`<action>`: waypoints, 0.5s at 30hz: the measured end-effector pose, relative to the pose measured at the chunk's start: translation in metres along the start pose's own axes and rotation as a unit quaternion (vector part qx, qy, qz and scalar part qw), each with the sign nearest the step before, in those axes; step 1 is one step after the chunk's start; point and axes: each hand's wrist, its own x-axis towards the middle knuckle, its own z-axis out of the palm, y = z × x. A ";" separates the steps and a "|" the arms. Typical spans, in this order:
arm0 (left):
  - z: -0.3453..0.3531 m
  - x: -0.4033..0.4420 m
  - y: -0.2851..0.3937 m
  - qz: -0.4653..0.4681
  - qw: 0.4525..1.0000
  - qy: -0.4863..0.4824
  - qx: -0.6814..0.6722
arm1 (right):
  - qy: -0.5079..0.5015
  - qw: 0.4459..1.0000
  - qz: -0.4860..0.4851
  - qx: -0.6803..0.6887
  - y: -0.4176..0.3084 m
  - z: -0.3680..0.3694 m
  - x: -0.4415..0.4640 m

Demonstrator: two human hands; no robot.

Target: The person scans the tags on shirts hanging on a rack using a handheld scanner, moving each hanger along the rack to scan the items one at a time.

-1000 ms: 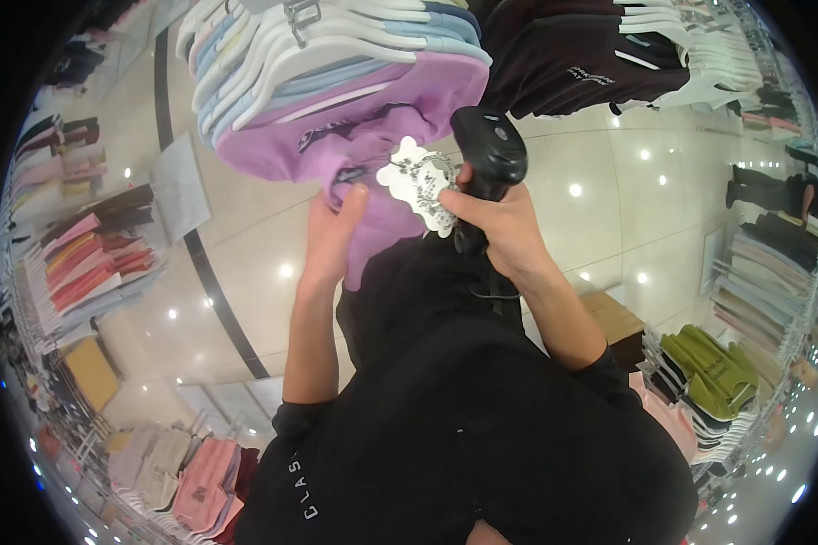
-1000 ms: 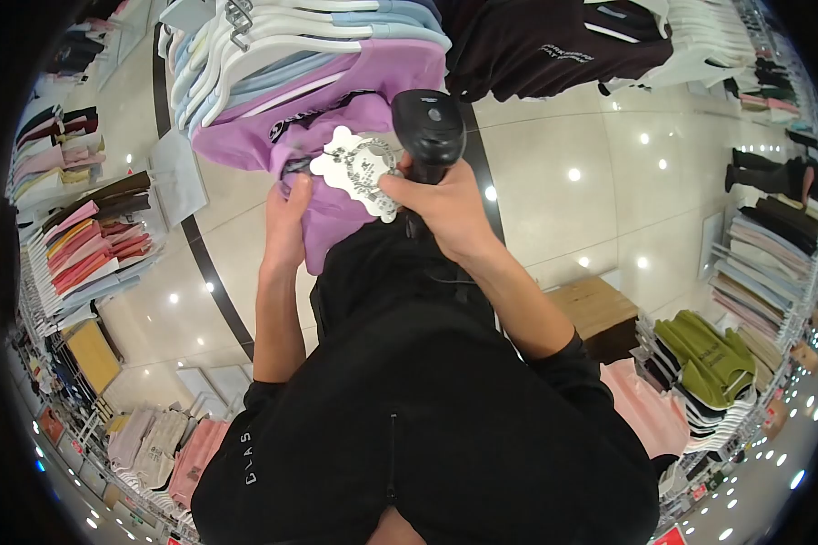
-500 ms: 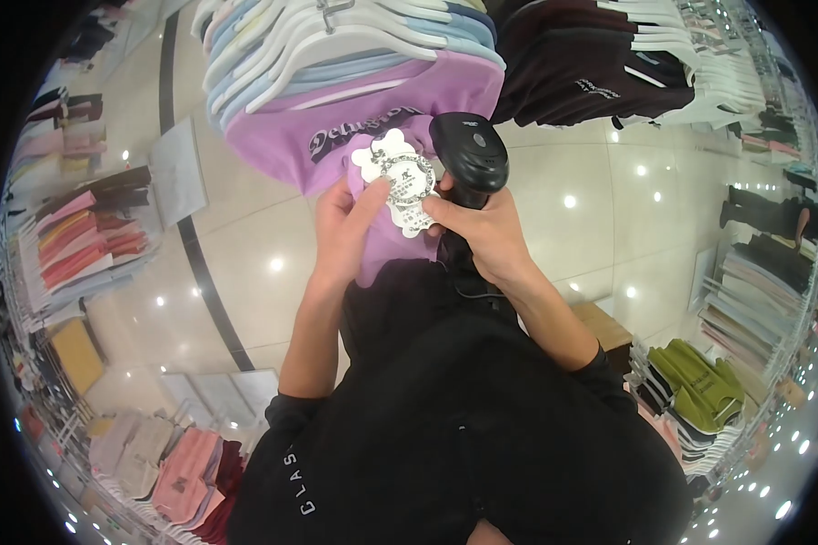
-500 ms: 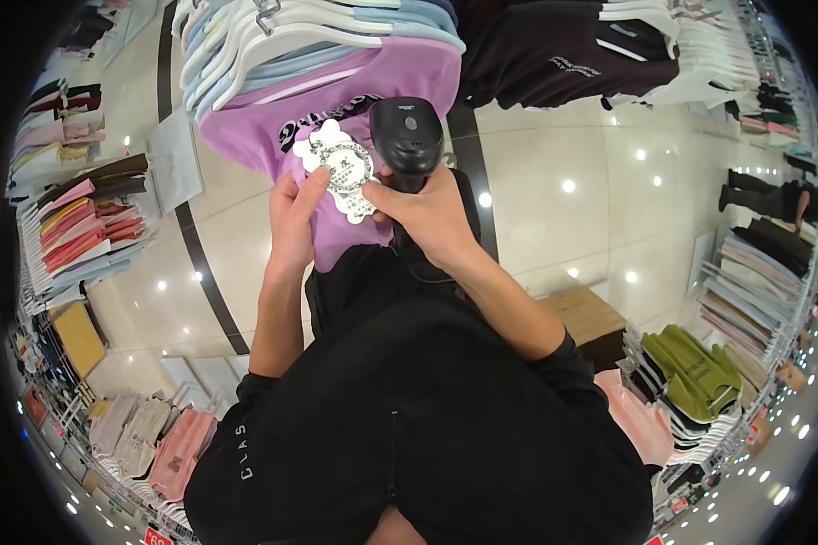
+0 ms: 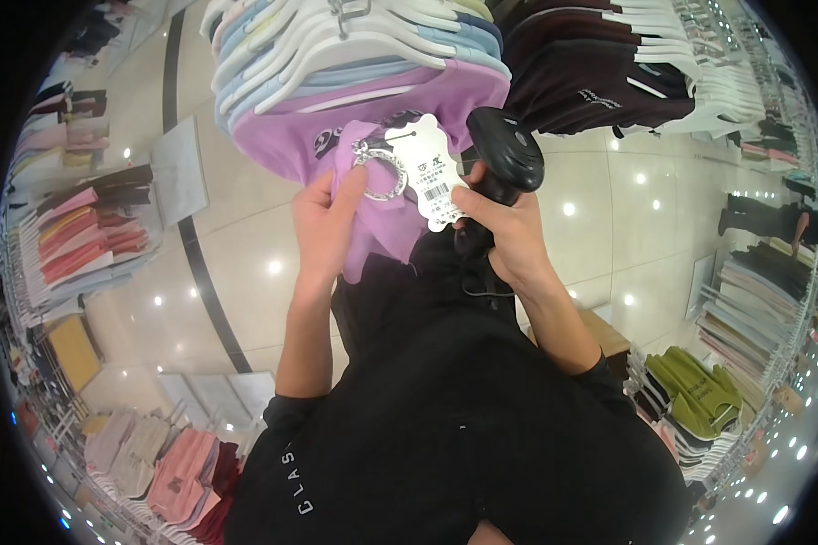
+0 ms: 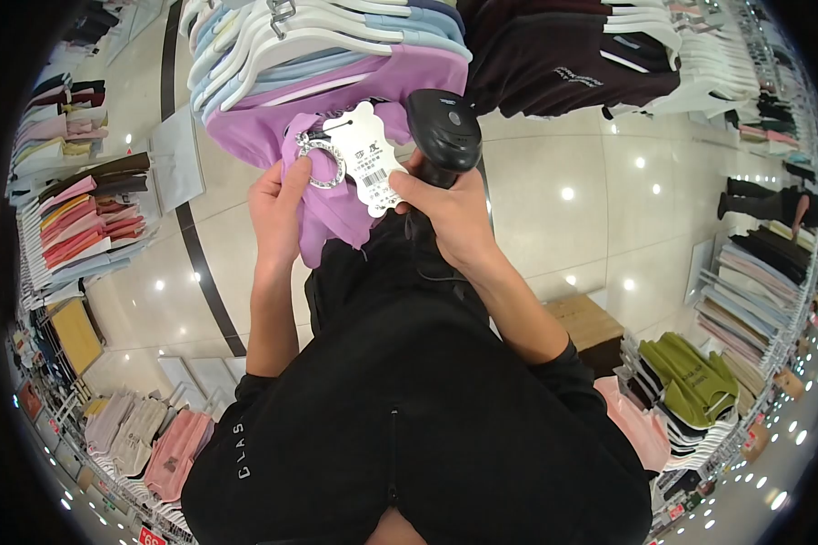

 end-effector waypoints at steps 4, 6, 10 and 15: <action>0.000 0.001 0.009 0.005 0.998 0.033 -0.048 | 0.007 1.000 -0.014 0.016 -0.002 0.001 0.001; -0.001 0.002 0.009 0.017 0.998 0.034 -0.058 | -0.026 0.999 -0.004 0.025 -0.002 -0.004 0.003; -0.004 0.001 0.007 0.011 0.999 -0.008 -0.048 | -0.039 0.999 -0.003 0.023 -0.004 -0.001 0.003; 0.000 -0.001 -0.001 -0.004 0.999 -0.014 -0.036 | -0.058 0.998 -0.010 0.016 0.001 0.004 0.002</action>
